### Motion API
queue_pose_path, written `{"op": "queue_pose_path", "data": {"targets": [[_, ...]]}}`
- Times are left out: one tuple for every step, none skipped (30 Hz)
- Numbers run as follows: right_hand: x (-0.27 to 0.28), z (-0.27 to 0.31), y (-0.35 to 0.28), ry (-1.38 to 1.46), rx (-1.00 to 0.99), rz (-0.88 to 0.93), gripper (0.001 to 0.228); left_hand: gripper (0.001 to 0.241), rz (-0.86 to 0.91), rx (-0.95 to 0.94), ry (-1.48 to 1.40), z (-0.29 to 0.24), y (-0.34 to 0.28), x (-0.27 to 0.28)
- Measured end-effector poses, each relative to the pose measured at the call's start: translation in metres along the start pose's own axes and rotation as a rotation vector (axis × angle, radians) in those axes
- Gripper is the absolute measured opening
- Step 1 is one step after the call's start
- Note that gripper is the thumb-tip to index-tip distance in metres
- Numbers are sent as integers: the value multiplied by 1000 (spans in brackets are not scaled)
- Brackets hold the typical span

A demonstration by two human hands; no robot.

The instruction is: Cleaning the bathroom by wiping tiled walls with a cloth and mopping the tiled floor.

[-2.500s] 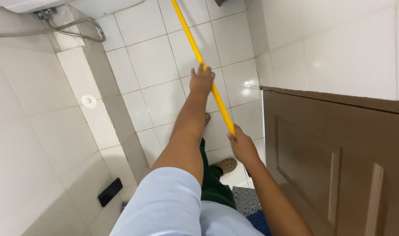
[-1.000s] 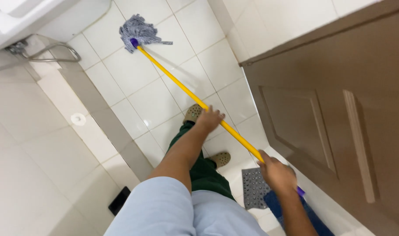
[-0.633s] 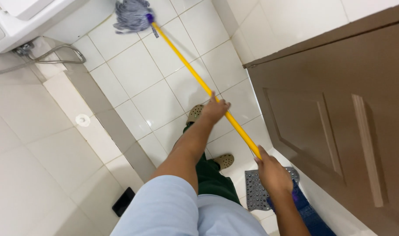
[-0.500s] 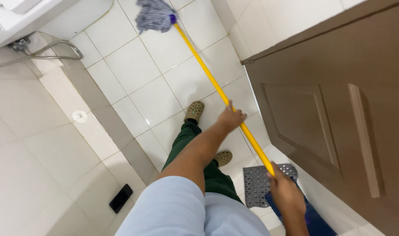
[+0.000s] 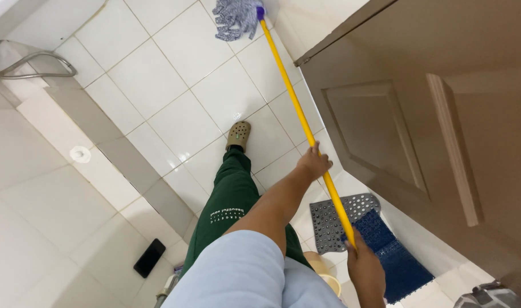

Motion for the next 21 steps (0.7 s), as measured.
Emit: {"op": "queue_pose_path", "data": {"targets": [[6,17,8,-4,40,-4,53,43,-20,47,-23,16,4,7],[13,36,16,-7,79,-8,53,45,-41,93,-46,32,8,14],[12,52,26,-9,82,-9,53,45,-43,96,-46,52,8,23],[13,71,36,-28,118,-37,51,46,-42,148,-46,75,7,31],[13,93,47,-45,157,-64,50,46,-40,203,-43,101,6,39],[23,111,54,-44,163,-64,50,46,-40,209,-40,120,4,48],[31,132,60,-55,190,-53,52,45,-72,237,-41,141,-1,59],[39,152,66,-65,218,-41,54,43,-104,265,-42,162,-6,70],[43,158,73,-64,219,-40,54,43,-103,267,-41,172,-3,72],[51,167,78,-51,290,-109,52,43,-160,286,-60,184,-2,78],[60,174,82,-43,358,-180,51,42,-218,303,-84,193,0,83],[65,184,87,-46,357,-180,51,42,-219,302,-87,202,1,85],[70,194,93,-80,383,-182,52,41,-257,330,-114,213,0,89],[75,204,98,-114,408,-184,52,40,-296,358,-140,223,0,92],[77,218,102,-118,416,-183,52,40,-299,366,-142,237,-4,95],[78,231,105,-109,444,-176,52,37,-307,397,-158,252,-7,97],[78,243,107,-96,469,-167,52,34,-312,425,-172,265,-11,98],[81,257,107,-96,474,-165,52,34,-312,430,-172,277,-16,98],[80,270,106,-122,465,-120,52,33,-313,458,-172,290,-23,97],[79,281,105,-147,455,-74,53,32,-315,485,-173,301,-29,95],[79,286,104,-148,456,-70,53,32,-311,488,-174,306,-35,88]]}}
Point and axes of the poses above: each hand's wrist, its own y-axis towards the middle knuckle, its own x-axis out of the back of the hand, z = x × y, the point moved 7 cm from there along y, towards the middle knuckle
